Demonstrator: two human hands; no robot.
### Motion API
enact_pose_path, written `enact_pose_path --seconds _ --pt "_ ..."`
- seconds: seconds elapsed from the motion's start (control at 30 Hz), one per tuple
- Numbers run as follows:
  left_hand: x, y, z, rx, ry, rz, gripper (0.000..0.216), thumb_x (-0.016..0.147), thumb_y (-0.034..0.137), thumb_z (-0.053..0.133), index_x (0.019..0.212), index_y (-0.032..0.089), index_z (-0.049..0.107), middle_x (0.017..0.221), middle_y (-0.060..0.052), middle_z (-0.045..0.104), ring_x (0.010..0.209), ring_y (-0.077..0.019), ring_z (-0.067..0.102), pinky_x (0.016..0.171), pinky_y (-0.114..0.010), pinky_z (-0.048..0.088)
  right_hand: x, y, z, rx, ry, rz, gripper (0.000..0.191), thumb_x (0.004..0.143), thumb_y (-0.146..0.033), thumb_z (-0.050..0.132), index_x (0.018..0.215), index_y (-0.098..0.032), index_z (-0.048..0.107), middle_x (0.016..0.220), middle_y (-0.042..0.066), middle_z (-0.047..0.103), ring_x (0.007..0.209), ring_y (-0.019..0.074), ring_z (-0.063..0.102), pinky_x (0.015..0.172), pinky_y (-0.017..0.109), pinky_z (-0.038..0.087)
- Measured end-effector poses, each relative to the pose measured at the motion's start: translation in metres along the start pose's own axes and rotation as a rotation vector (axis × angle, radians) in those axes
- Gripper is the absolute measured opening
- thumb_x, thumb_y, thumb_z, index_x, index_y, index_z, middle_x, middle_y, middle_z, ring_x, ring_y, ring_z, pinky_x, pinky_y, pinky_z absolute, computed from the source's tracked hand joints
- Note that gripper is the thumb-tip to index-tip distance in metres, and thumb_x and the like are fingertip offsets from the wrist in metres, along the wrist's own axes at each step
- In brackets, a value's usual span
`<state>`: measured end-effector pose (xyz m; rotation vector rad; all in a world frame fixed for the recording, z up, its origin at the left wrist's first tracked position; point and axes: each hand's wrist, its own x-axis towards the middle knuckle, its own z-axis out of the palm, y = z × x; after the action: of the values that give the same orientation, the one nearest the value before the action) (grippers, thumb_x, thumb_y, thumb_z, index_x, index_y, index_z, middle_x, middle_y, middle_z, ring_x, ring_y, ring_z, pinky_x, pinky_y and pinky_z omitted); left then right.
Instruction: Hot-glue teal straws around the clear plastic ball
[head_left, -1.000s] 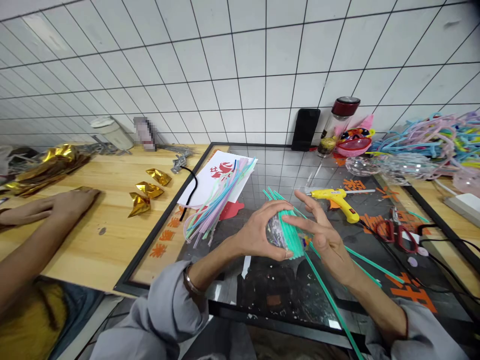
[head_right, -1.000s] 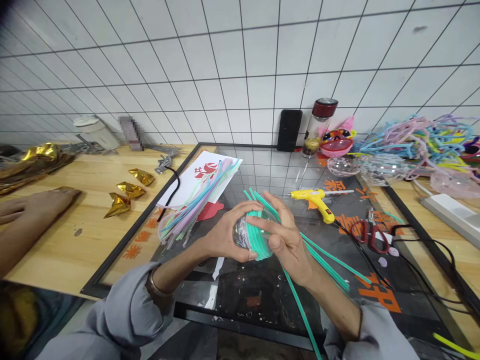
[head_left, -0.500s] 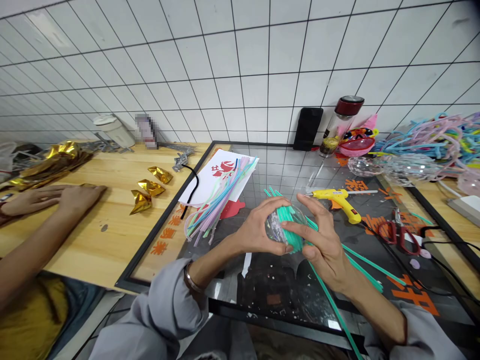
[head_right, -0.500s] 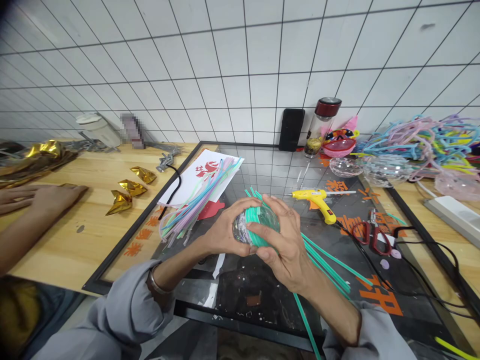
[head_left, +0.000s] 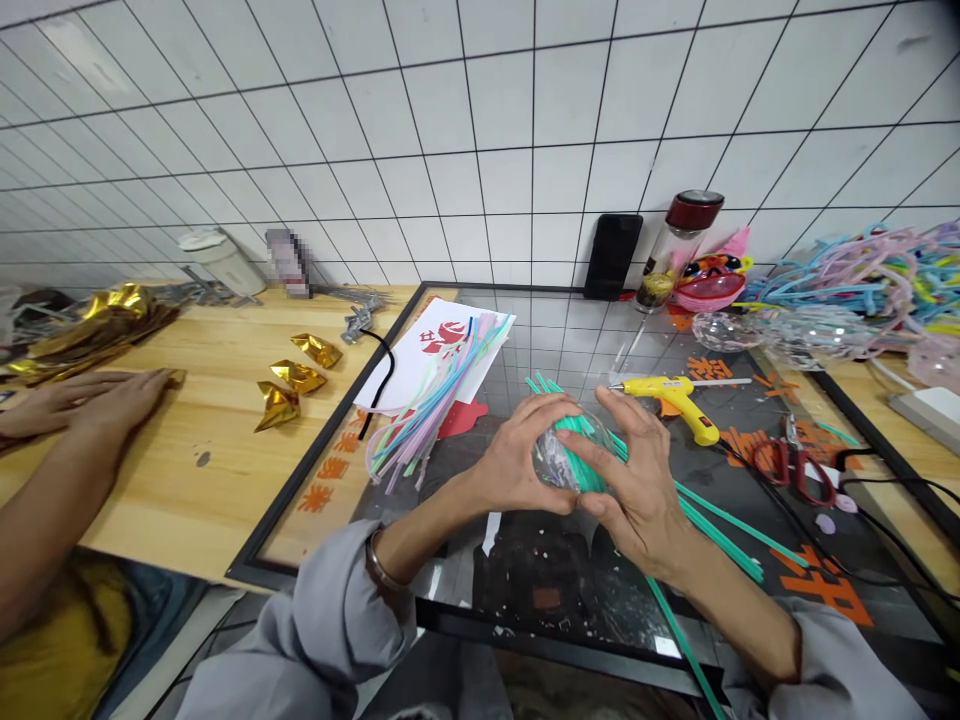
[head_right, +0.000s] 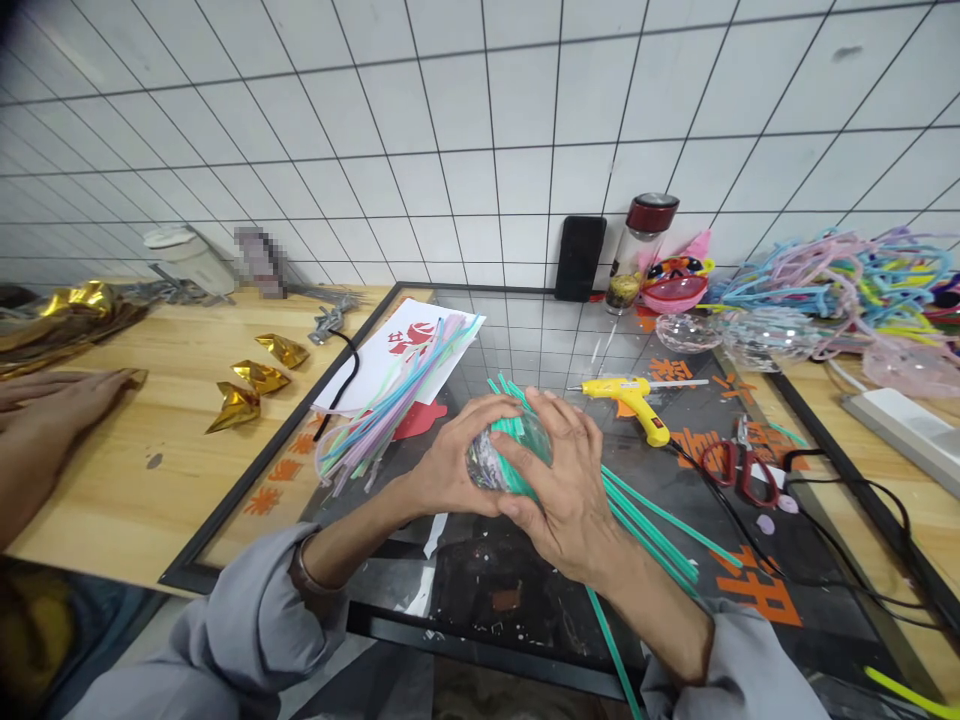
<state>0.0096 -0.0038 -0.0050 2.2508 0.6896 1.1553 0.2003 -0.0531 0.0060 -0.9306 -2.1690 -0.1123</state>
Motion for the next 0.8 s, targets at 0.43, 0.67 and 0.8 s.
enact_pose_path --seconds 0.43,0.67,0.8 --pt "0.000 0.001 0.000 -0.001 -0.012 -0.020 0.081 0.052 0.032 0.085 0.125 0.021 0.054 0.128 -0.014 0.061 0.123 -0.0338 0.056 0.109 -0.056 0.043 0.000 0.000 -0.001 -0.018 0.069 -0.010 0.042 0.101 -0.041 0.034 0.128 -0.019 0.056 0.152 0.017 0.030 0.138 0.0358 0.033 0.106 0.060 0.029" --pt "0.004 0.005 -0.011 -0.078 0.043 -0.219 0.078 0.056 0.032 0.084 0.126 0.019 0.053 0.131 -0.015 0.058 0.126 -0.0336 0.053 0.111 -0.053 0.039 0.000 -0.004 -0.006 0.012 0.081 -0.017 0.038 0.100 -0.040 0.036 0.120 -0.020 0.062 0.153 0.014 0.032 0.138 0.0363 0.035 0.107 0.061 0.028" --pt "0.006 0.008 -0.014 -0.120 0.056 -0.313 0.077 0.056 0.030 0.083 0.126 0.018 0.053 0.129 -0.013 0.058 0.123 -0.0326 0.055 0.110 -0.050 0.041 -0.002 -0.003 -0.006 0.027 0.071 -0.014 0.037 0.099 -0.040 0.037 0.118 -0.022 0.063 0.154 0.012 0.032 0.137 0.0367 0.036 0.108 0.061 0.028"
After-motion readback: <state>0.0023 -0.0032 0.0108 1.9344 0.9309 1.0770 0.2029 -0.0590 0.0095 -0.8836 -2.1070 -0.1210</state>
